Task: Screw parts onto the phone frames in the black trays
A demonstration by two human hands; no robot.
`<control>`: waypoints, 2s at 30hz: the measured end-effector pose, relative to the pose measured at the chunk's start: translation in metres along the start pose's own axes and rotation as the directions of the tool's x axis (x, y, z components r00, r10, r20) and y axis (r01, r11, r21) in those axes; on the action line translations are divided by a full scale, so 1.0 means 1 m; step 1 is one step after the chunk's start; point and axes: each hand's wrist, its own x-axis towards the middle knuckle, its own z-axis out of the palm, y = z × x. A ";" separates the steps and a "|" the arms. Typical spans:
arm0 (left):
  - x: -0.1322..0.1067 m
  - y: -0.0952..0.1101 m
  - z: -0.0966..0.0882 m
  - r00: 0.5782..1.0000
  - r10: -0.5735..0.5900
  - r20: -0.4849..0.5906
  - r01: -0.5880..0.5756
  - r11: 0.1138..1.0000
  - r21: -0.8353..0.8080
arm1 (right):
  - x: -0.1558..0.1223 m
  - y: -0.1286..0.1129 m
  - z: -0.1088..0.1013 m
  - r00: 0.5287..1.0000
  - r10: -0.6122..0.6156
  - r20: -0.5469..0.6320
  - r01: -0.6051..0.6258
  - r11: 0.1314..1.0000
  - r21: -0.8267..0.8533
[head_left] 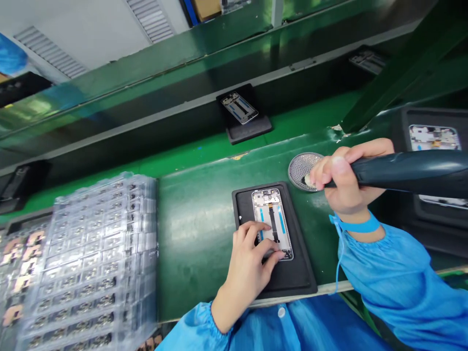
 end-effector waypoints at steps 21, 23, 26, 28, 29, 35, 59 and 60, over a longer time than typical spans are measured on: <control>0.091 -0.048 -0.015 0.994 -0.059 0.088 0.067 0.993 -0.094 | 0.023 0.010 -0.048 1.000 -0.028 -0.012 0.026 0.994 -0.109; 0.091 -0.048 -0.013 0.994 -0.061 0.088 0.070 0.992 -0.102 | 0.023 0.013 -0.049 1.000 -0.026 -0.004 0.025 0.989 -0.146; 0.091 -0.049 -0.012 0.995 -0.057 0.085 0.066 0.992 -0.105 | 0.024 0.016 -0.049 1.000 -0.021 0.000 0.021 0.983 -0.181; 0.091 -0.049 -0.012 0.996 -0.051 0.079 0.060 0.993 -0.105 | 0.024 0.017 -0.050 1.000 -0.025 -0.002 0.025 0.982 -0.185; 0.091 -0.049 -0.012 0.996 -0.049 0.078 0.057 0.993 -0.105 | 0.024 0.017 -0.050 1.000 -0.027 -0.002 0.026 0.982 -0.185; 0.092 -0.047 -0.011 0.995 -0.061 0.075 0.069 0.991 -0.116 | 0.025 0.015 -0.052 1.000 -0.017 0.001 0.017 0.989 -0.147; 0.100 -0.026 -0.007 0.993 -0.093 0.071 0.104 0.980 -0.168 | -0.038 -0.021 0.019 0.902 0.067 0.427 -0.189 0.950 0.250; 0.100 -0.025 -0.007 0.993 -0.093 0.072 0.104 0.980 -0.171 | -0.042 -0.018 0.021 0.889 0.073 0.453 -0.207 0.945 0.254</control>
